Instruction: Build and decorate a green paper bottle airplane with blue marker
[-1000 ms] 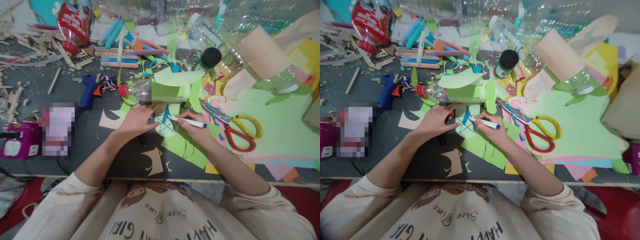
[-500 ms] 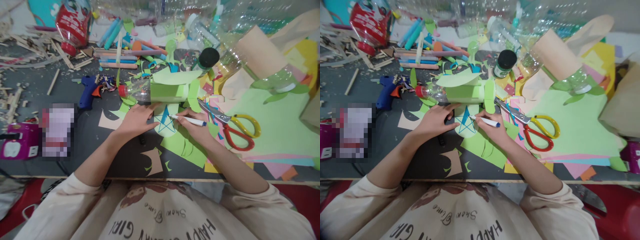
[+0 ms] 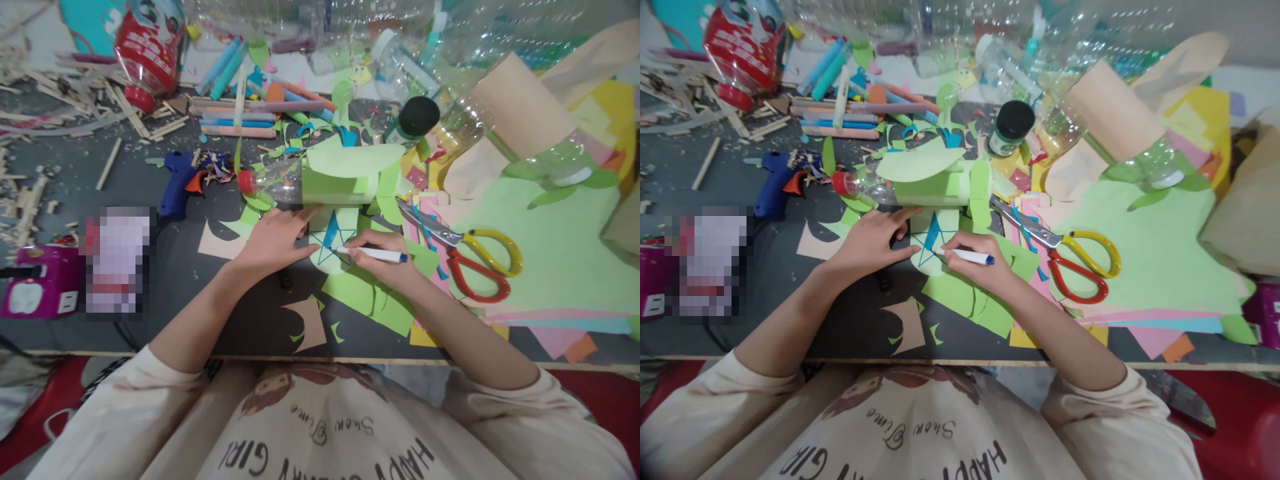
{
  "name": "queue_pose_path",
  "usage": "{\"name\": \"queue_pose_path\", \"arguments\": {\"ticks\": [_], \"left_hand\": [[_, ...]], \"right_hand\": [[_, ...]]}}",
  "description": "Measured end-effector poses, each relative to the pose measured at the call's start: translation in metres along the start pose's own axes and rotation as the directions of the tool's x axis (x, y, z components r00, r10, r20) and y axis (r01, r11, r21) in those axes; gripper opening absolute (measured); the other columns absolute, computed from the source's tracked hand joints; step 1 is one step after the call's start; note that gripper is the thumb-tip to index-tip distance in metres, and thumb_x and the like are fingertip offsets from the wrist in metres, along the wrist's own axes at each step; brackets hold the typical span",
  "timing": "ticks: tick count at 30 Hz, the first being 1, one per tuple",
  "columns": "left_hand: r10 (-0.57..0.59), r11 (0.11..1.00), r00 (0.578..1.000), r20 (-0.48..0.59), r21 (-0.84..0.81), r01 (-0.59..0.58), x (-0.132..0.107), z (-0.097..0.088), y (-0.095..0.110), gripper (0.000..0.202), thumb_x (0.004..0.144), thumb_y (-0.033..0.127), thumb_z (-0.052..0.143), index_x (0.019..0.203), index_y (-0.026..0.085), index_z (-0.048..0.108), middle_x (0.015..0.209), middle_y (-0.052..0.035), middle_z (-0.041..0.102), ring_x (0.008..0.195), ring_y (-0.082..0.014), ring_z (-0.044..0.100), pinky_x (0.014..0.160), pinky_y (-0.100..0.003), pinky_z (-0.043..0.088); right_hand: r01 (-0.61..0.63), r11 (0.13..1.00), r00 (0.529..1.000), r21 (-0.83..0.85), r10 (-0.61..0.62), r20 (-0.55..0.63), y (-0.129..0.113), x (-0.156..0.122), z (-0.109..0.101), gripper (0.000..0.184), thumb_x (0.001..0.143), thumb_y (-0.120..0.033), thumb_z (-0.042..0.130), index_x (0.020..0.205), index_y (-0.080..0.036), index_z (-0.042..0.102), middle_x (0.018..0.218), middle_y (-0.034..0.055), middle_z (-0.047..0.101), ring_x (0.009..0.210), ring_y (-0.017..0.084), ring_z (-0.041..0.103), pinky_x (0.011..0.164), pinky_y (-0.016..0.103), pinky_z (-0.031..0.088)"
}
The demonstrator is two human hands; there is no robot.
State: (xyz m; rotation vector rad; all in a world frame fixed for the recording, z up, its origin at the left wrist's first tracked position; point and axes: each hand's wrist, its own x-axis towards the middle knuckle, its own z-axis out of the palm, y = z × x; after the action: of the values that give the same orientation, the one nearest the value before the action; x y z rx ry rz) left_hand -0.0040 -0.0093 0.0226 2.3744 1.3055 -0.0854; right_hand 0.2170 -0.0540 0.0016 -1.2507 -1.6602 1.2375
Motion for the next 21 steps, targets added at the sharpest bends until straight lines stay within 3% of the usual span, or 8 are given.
{"name": "queue_pose_path", "arguments": {"ticks": [10, 21], "left_hand": [[-0.014, 1.0, 0.999, 0.03, -0.01, 0.014, 0.0, -0.002, 0.002, 0.06, 0.09, 0.038, 0.059, 0.145, 0.016, 0.044, 0.084, -0.0024, 0.063, 0.084, -0.022, 0.061, 0.082, -0.031, 0.041], [0.014, 0.997, 1.0, -0.015, -0.079, -0.015, -0.003, -0.002, 0.001, 0.07, 0.092, 0.037, 0.056, 0.155, 0.024, 0.028, 0.082, 0.0009, 0.062, 0.079, -0.0188, 0.06, 0.087, -0.032, 0.042]], "right_hand": [[-0.119, 0.98, 0.98, 0.159, 0.142, -0.14, 0.003, 0.006, -0.002, 0.012, 0.076, -0.028, 0.066, 0.067, -0.021, 0.065, 0.058, -0.0006, 0.064, 0.053, 0.012, 0.054, 0.05, 0.025, 0.04], [-0.162, 0.957, 0.972, 0.242, 0.197, -0.127, 0.008, 0.011, -0.008, 0.016, 0.075, -0.038, 0.072, 0.074, -0.022, 0.068, 0.06, -0.0009, 0.063, 0.054, 0.012, 0.055, 0.052, 0.027, 0.043]]}}
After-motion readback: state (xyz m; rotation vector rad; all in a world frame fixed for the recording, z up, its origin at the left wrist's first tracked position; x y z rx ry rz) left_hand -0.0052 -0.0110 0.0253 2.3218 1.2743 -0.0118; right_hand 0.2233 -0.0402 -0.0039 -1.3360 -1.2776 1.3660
